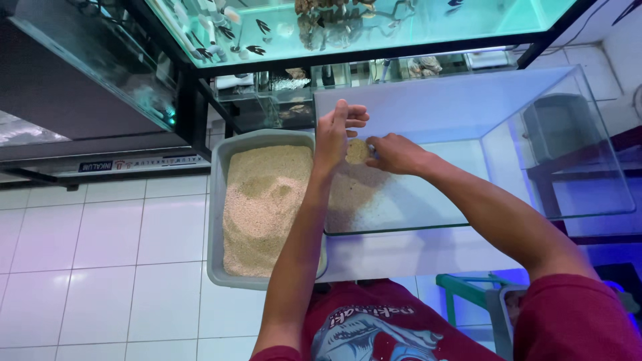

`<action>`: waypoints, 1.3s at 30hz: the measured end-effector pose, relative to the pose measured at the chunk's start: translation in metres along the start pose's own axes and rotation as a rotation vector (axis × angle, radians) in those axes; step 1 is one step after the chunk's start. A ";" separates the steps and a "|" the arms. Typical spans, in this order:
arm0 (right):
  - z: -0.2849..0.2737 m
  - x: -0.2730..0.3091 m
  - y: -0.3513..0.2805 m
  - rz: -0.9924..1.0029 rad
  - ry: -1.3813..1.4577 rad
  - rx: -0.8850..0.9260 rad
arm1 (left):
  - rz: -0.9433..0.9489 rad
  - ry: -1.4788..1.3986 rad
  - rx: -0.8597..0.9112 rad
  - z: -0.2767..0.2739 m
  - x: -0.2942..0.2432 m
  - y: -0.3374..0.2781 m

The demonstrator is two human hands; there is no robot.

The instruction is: The person uses a plastic cup to scoop sand from a gray bin and pour it into a small glass aquarium tank, repeating the action multiple times.

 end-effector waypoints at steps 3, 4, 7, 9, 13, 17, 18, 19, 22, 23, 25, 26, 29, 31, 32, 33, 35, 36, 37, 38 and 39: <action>-0.013 0.026 -0.012 -0.030 0.021 0.063 | 0.009 0.009 0.004 0.001 0.002 0.001; -0.010 0.028 -0.010 -0.034 0.024 0.065 | 0.007 0.011 0.000 -0.001 -0.001 -0.001; 0.007 0.039 -0.014 -0.060 0.013 0.296 | -0.013 0.066 0.025 0.003 -0.004 -0.006; 0.009 0.055 -0.021 -0.092 0.040 0.413 | -0.025 0.104 0.039 0.004 -0.003 -0.006; 0.011 0.039 -0.013 -0.080 0.013 0.391 | -0.032 0.108 0.035 0.006 -0.009 -0.010; 0.011 0.037 -0.015 -0.118 0.006 0.430 | -0.033 0.145 0.043 0.008 -0.014 -0.012; 0.011 0.036 -0.016 -0.104 -0.001 0.442 | -0.028 0.161 0.047 0.008 -0.015 -0.013; 0.008 0.036 -0.017 -0.099 0.001 0.441 | -0.029 0.163 0.052 0.008 -0.016 -0.013; 0.003 0.033 -0.017 -0.084 -0.094 0.434 | -0.024 0.164 0.041 0.009 -0.018 -0.013; 0.008 0.033 -0.018 -0.102 -0.052 0.468 | -0.024 0.188 0.046 0.009 -0.019 -0.014; 0.013 0.035 -0.020 -0.116 -0.005 0.504 | -0.029 0.212 0.053 0.010 -0.020 -0.014; 0.011 0.036 -0.020 -0.123 -0.033 0.502 | -0.038 0.213 0.057 0.010 -0.021 -0.015; 0.006 0.039 -0.023 -0.113 -0.055 0.527 | -0.039 0.217 0.055 0.010 -0.024 -0.016; 0.007 0.036 -0.025 -0.097 -0.052 0.552 | -0.029 0.219 0.049 0.010 -0.025 -0.016; 0.009 0.034 -0.026 -0.098 -0.053 0.558 | -0.029 0.219 0.045 0.010 -0.025 -0.016; 0.010 0.031 -0.026 -0.098 -0.057 0.563 | -0.027 0.217 0.041 0.010 -0.025 -0.014; 0.016 0.024 -0.023 -0.101 -0.081 0.558 | -0.029 0.218 0.032 0.010 -0.025 -0.014; 0.018 0.020 -0.022 -0.106 -0.103 0.554 | -0.034 0.219 0.023 0.009 -0.025 -0.013; 0.018 0.021 -0.022 -0.109 -0.105 0.555 | -0.032 0.218 0.019 0.009 -0.026 -0.013; 0.019 0.021 -0.023 -0.111 -0.084 0.570 | -0.035 0.219 0.016 0.009 -0.026 -0.013; 0.022 0.022 -0.025 -0.114 -0.060 0.587 | -0.041 0.220 0.014 0.009 -0.025 -0.014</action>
Point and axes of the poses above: each hand's wrist, its own y-axis towards the middle knuckle, its own z-axis out of the palm, x = y × z, the point moved 6 cm from there along y, towards the middle knuckle, and after that the axes turned 15 degrees about -z, right-handed, at the moved point
